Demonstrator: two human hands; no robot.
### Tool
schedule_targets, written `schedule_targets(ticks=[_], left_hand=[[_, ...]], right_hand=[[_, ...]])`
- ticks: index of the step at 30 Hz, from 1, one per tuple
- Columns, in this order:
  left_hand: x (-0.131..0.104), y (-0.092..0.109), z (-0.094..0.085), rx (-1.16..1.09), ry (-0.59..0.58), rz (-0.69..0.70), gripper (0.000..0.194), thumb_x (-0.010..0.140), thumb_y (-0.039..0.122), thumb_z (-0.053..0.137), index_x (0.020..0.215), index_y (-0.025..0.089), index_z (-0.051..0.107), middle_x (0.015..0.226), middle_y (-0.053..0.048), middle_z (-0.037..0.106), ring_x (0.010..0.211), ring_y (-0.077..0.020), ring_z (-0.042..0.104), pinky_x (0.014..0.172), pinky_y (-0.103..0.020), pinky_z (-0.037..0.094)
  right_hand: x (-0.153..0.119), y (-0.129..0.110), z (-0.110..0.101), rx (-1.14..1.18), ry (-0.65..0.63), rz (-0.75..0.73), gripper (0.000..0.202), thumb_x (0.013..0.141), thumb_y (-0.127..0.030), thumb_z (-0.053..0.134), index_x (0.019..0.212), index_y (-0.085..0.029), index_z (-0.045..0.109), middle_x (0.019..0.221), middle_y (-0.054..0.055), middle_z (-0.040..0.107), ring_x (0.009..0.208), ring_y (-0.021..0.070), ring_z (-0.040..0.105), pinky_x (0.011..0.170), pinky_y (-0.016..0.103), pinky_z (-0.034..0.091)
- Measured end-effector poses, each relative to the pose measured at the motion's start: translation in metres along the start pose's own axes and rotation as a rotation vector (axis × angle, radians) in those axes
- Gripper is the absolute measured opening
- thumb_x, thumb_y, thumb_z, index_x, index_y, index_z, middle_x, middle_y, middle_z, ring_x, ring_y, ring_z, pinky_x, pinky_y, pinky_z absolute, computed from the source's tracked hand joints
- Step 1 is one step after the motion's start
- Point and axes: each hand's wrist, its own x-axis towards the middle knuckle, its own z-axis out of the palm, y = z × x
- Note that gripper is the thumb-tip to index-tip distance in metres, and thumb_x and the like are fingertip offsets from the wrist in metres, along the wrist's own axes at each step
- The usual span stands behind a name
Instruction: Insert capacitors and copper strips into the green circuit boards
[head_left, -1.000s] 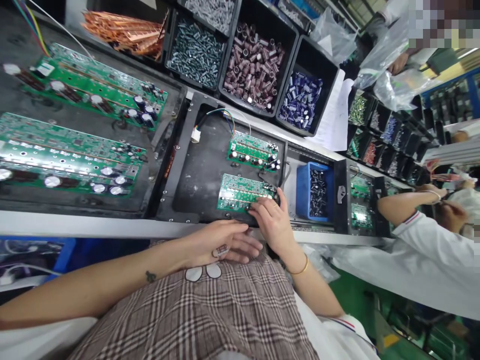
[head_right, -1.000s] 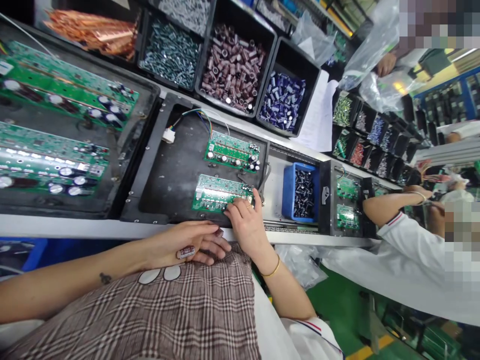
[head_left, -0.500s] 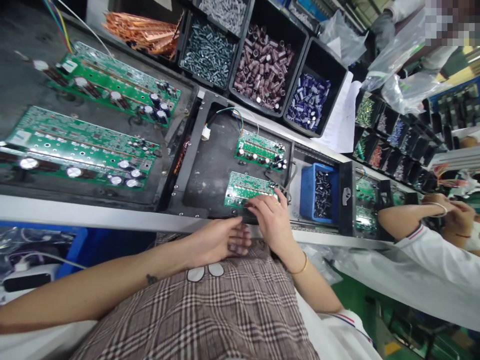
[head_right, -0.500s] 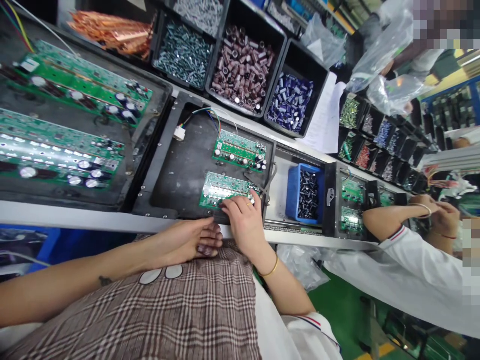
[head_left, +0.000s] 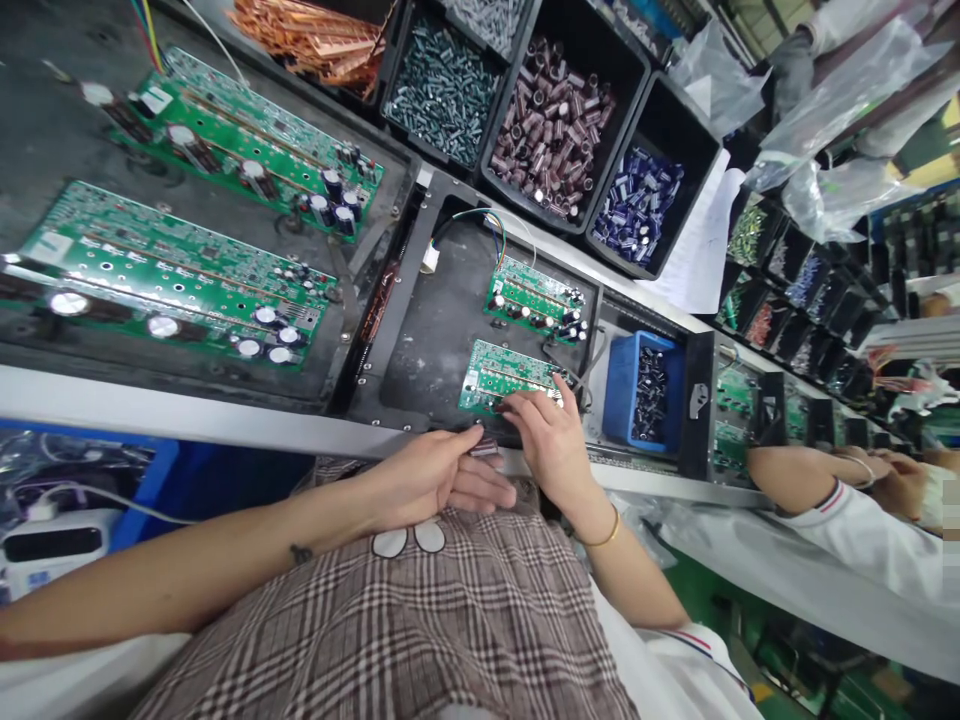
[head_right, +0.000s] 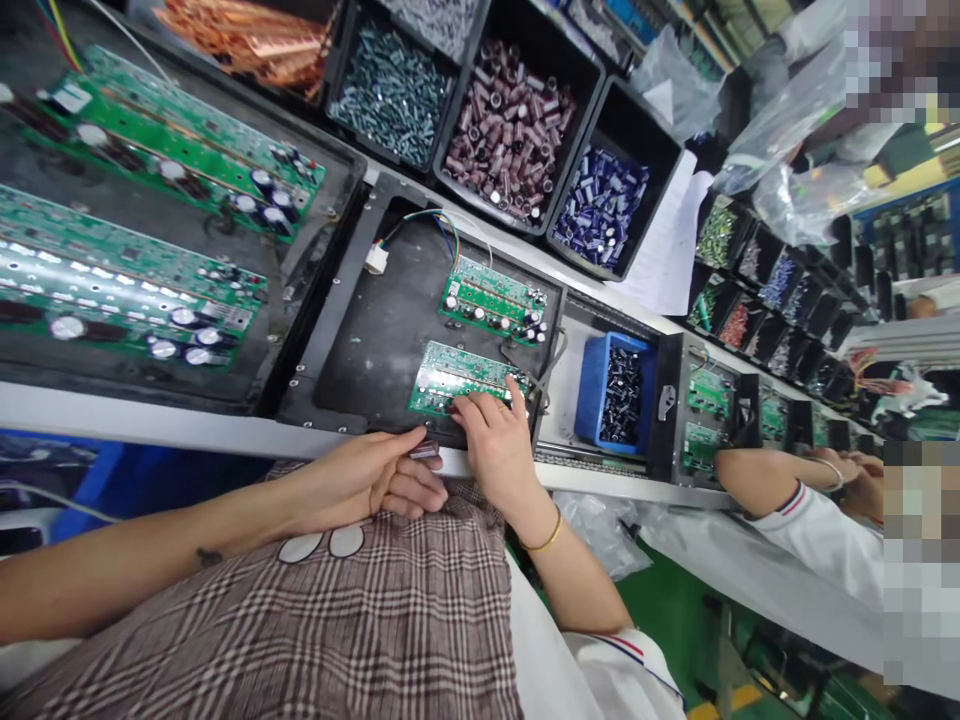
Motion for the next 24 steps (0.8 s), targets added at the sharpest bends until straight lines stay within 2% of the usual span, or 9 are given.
schedule_targets(ticks=[4, 8, 12, 16, 18, 20, 24], left_hand=[[0.004, 0.0, -0.005, -0.044, -0.019, -0.095, 0.043, 0.099, 0.044, 0.035, 0.077, 0.012, 0.054, 0.065, -0.013, 0.069, 0.049, -0.0152, 0.065, 0.049, -0.022, 0.049], [0.01, -0.003, -0.011, -0.076, -0.06, -0.121, 0.044, 0.099, 0.047, 0.031, 0.072, 0.016, 0.046, 0.064, -0.011, 0.068, 0.042, -0.0113, 0.059, 0.043, -0.018, 0.044], [0.008, -0.005, -0.012, -0.038, -0.109, -0.069, 0.05, 0.099, 0.051, 0.023, 0.072, 0.016, 0.047, 0.063, -0.009, 0.066, 0.039, -0.0114, 0.056, 0.04, -0.018, 0.042], [-0.002, -0.006, -0.01, 0.062, -0.187, 0.035, 0.056, 0.096, 0.057, 0.031, 0.083, 0.01, 0.058, 0.069, -0.01, 0.067, 0.051, -0.0161, 0.065, 0.047, -0.022, 0.047], [-0.007, -0.007, -0.012, 0.102, -0.212, 0.046, 0.051, 0.092, 0.059, 0.041, 0.095, 0.011, 0.058, 0.075, -0.011, 0.069, 0.058, -0.0179, 0.067, 0.05, -0.023, 0.048], [-0.009, -0.008, -0.015, 0.157, -0.231, 0.039, 0.045, 0.089, 0.055, 0.049, 0.105, 0.013, 0.054, 0.078, -0.012, 0.071, 0.061, -0.0183, 0.068, 0.051, -0.022, 0.048], [-0.011, -0.011, -0.018, 0.311, -0.265, 0.097, 0.034, 0.088, 0.046, 0.053, 0.1, 0.014, 0.054, 0.078, -0.011, 0.071, 0.061, -0.0164, 0.067, 0.051, -0.02, 0.047]], right_hand=[[-0.003, 0.002, 0.004, -0.029, 0.019, -0.029, 0.024, 0.097, -0.02, 0.044, 0.115, -0.02, 0.06, 0.104, 0.005, 0.069, 0.097, 0.0176, 0.064, 0.117, 0.056, 0.023], [-0.005, 0.003, 0.004, -0.038, 0.013, -0.149, 0.029, 0.096, -0.016, 0.044, 0.121, -0.022, 0.058, 0.11, 0.006, 0.068, 0.107, 0.0186, 0.062, 0.117, 0.057, 0.021], [-0.003, -0.009, -0.014, 0.104, 0.049, -0.098, 0.032, 0.096, -0.026, 0.051, 0.127, -0.026, 0.055, 0.111, 0.003, 0.069, 0.111, 0.018, 0.06, 0.117, 0.053, 0.023], [0.004, -0.025, -0.027, 0.267, 0.007, -0.05, 0.018, 0.094, -0.03, 0.053, 0.109, -0.026, 0.063, 0.101, 0.0, 0.071, 0.102, 0.0158, 0.063, 0.115, 0.047, 0.029], [0.01, -0.027, -0.021, 0.241, 0.043, -0.002, 0.014, 0.095, -0.026, 0.052, 0.101, -0.025, 0.064, 0.097, 0.0, 0.071, 0.099, 0.016, 0.063, 0.114, 0.047, 0.029], [0.016, -0.025, -0.008, 0.193, 0.071, 0.019, 0.013, 0.095, -0.024, 0.051, 0.099, -0.024, 0.064, 0.098, 0.001, 0.071, 0.097, 0.0164, 0.064, 0.113, 0.047, 0.029], [0.024, -0.021, 0.014, 0.134, 0.072, -0.001, 0.015, 0.096, -0.024, 0.049, 0.102, -0.023, 0.062, 0.098, 0.002, 0.071, 0.094, 0.0164, 0.064, 0.113, 0.047, 0.029]])
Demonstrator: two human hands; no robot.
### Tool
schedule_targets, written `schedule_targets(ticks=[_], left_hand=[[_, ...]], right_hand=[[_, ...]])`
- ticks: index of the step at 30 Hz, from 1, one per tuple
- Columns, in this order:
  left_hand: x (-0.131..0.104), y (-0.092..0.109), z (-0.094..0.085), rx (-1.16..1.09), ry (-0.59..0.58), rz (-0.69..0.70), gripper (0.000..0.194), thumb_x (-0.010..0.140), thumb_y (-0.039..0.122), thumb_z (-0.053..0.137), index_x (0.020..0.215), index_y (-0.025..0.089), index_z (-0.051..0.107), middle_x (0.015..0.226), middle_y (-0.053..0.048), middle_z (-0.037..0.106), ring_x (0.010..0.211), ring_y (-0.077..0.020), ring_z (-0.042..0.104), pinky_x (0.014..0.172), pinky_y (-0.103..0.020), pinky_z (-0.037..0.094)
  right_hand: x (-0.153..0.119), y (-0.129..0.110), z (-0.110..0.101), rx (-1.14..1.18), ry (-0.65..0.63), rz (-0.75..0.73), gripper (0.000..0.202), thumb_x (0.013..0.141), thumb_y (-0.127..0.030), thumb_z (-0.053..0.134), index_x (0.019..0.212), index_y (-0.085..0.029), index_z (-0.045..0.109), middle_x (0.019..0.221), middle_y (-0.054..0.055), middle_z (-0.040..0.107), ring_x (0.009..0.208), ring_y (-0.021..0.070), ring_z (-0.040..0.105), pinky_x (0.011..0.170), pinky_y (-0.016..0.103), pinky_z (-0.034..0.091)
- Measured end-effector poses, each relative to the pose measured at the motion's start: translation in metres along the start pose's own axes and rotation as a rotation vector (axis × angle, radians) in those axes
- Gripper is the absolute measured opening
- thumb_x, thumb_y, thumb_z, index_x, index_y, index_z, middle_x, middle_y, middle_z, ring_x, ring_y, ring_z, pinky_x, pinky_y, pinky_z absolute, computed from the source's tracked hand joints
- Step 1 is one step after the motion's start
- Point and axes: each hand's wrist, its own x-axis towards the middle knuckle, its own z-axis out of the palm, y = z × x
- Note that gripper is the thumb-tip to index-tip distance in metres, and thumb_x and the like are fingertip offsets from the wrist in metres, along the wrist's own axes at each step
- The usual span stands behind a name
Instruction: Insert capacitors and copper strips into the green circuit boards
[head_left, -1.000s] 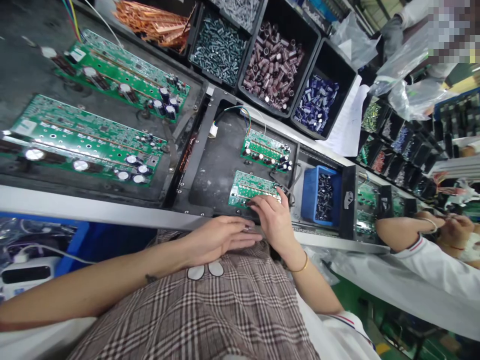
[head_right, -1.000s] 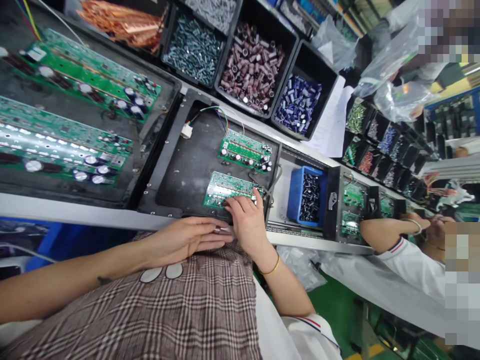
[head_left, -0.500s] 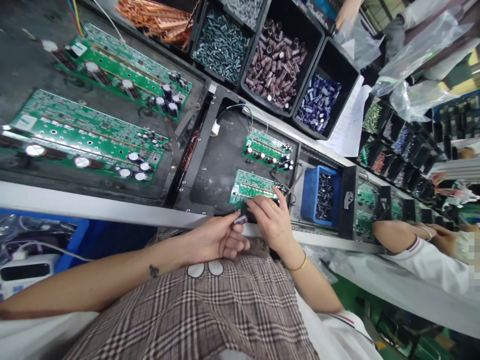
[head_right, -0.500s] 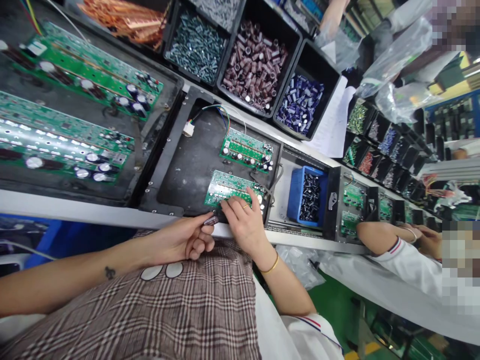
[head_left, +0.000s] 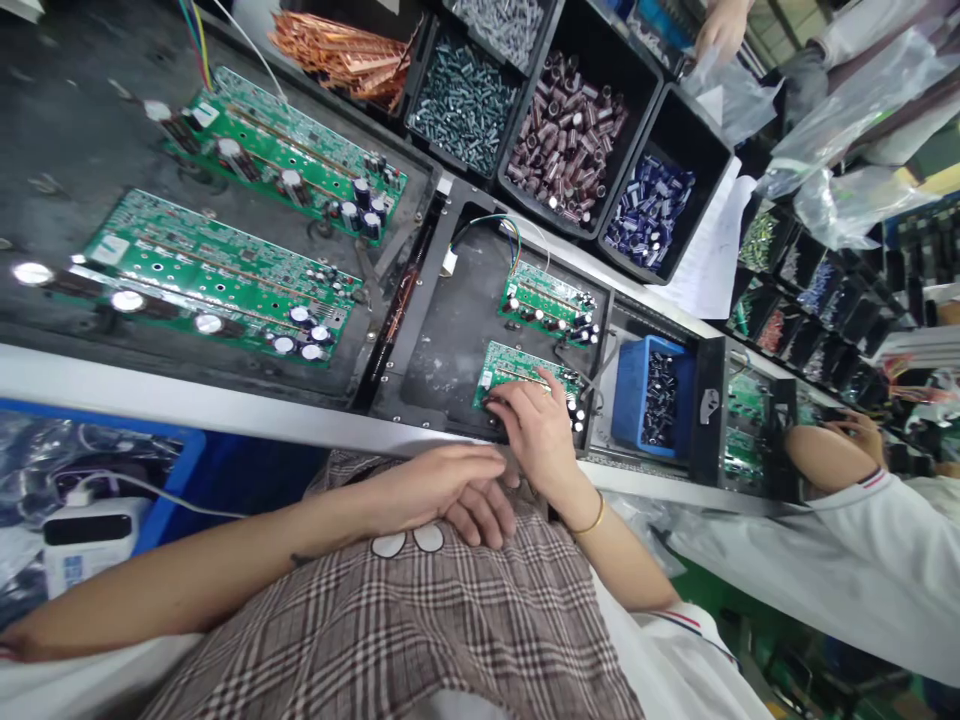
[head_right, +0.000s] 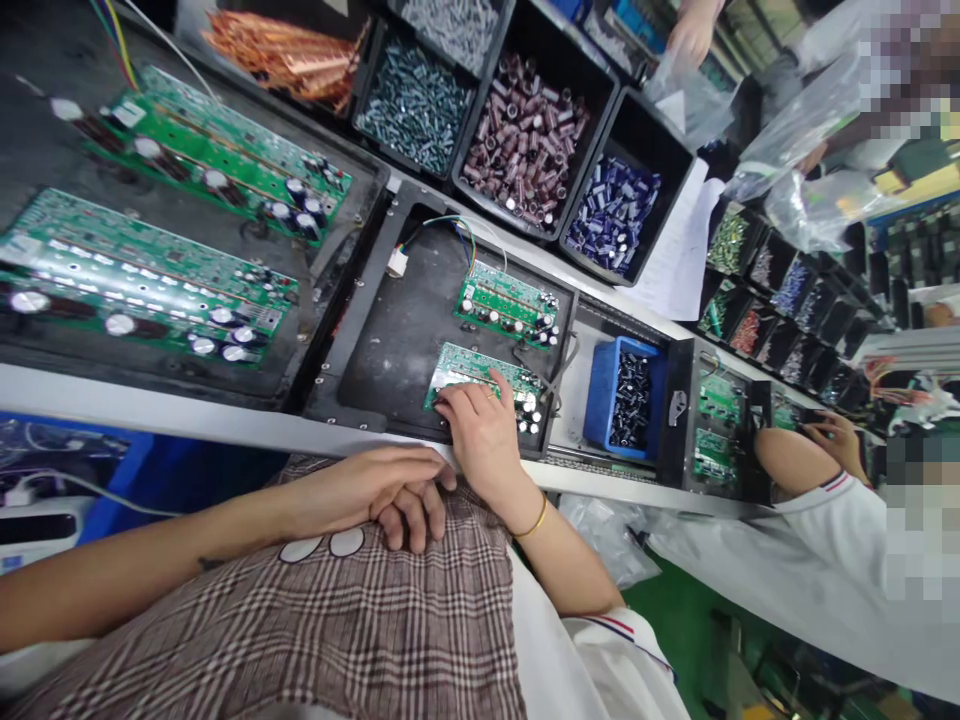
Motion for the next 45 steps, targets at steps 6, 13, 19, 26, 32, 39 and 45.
schedule_targets(ticks=[6, 13, 19, 26, 32, 39, 45], left_hand=[[-0.014, 0.011, 0.012, 0.42, 0.053, 0.131, 0.024, 0.093, 0.039, 0.043, 0.091, 0.018, 0.055, 0.081, -0.007, 0.07, 0.064, -0.0168, 0.065, 0.055, -0.024, 0.049], [-0.032, 0.05, 0.004, 1.341, 0.858, 0.77, 0.025, 0.09, 0.032, 0.053, 0.108, 0.019, 0.065, 0.123, -0.012, 0.061, 0.12, -0.0281, 0.049, 0.11, -0.039, 0.028], [-0.019, 0.078, -0.019, 1.904, 1.238, 0.748, 0.041, 0.086, 0.014, 0.05, 0.127, 0.017, 0.056, 0.14, -0.015, 0.048, 0.127, -0.0347, 0.045, 0.115, -0.059, 0.0], [-0.005, 0.076, -0.041, 2.126, 1.349, 0.742, 0.048, 0.08, 0.004, 0.044, 0.124, 0.012, 0.062, 0.138, -0.016, 0.052, 0.098, -0.0287, 0.066, 0.117, -0.056, 0.013], [-0.005, 0.079, -0.026, 2.04, 1.359, 0.899, 0.049, 0.083, 0.005, 0.041, 0.127, 0.011, 0.059, 0.13, -0.014, 0.06, 0.11, -0.0244, 0.064, 0.12, -0.053, 0.013], [-0.071, 0.117, 0.008, 1.886, 1.546, 0.961, 0.047, 0.082, 0.014, 0.052, 0.127, 0.022, 0.061, 0.128, 0.0, 0.063, 0.124, -0.0235, 0.055, 0.118, -0.045, 0.026], [-0.191, 0.149, -0.024, 1.849, 1.888, 0.685, 0.04, 0.08, 0.03, 0.059, 0.119, 0.029, 0.066, 0.123, 0.008, 0.065, 0.134, -0.0267, 0.043, 0.103, -0.043, 0.044]], right_hand=[[-0.002, -0.003, 0.0, -0.077, 0.0, -0.019, 0.018, 0.097, -0.026, 0.046, 0.105, -0.021, 0.062, 0.095, 0.003, 0.07, 0.091, 0.0162, 0.064, 0.112, 0.045, 0.033], [0.0, -0.015, 0.002, -0.2, -0.031, -0.223, 0.026, 0.097, -0.015, 0.039, 0.104, -0.017, 0.064, 0.098, 0.007, 0.067, 0.096, 0.0187, 0.06, 0.114, 0.047, 0.031], [-0.014, 0.035, -0.018, 0.089, 0.284, 0.116, 0.032, 0.093, -0.033, 0.054, 0.124, -0.024, 0.059, 0.117, 0.007, 0.063, 0.113, 0.0186, 0.056, 0.106, 0.041, 0.041], [-0.05, 0.115, -0.017, 0.934, 0.325, 0.885, 0.077, 0.078, -0.058, 0.063, 0.14, -0.016, 0.045, 0.125, 0.015, 0.062, 0.112, 0.0254, 0.061, 0.102, 0.046, 0.045], [-0.057, 0.106, -0.039, 1.155, 0.358, 0.854, 0.073, 0.074, -0.049, 0.073, 0.137, -0.02, 0.048, 0.133, 0.01, 0.06, 0.119, 0.0234, 0.057, 0.107, 0.04, 0.042], [-0.037, 0.068, -0.108, 1.13, 0.313, 0.527, 0.077, 0.076, -0.037, 0.075, 0.143, -0.028, 0.038, 0.133, 0.008, 0.057, 0.114, 0.021, 0.059, 0.098, 0.036, 0.049], [0.042, -0.012, -0.079, 1.124, 0.128, 0.22, 0.095, 0.073, -0.037, 0.075, 0.15, -0.025, 0.021, 0.123, 0.01, 0.059, 0.101, 0.0234, 0.063, 0.091, 0.045, 0.054]])
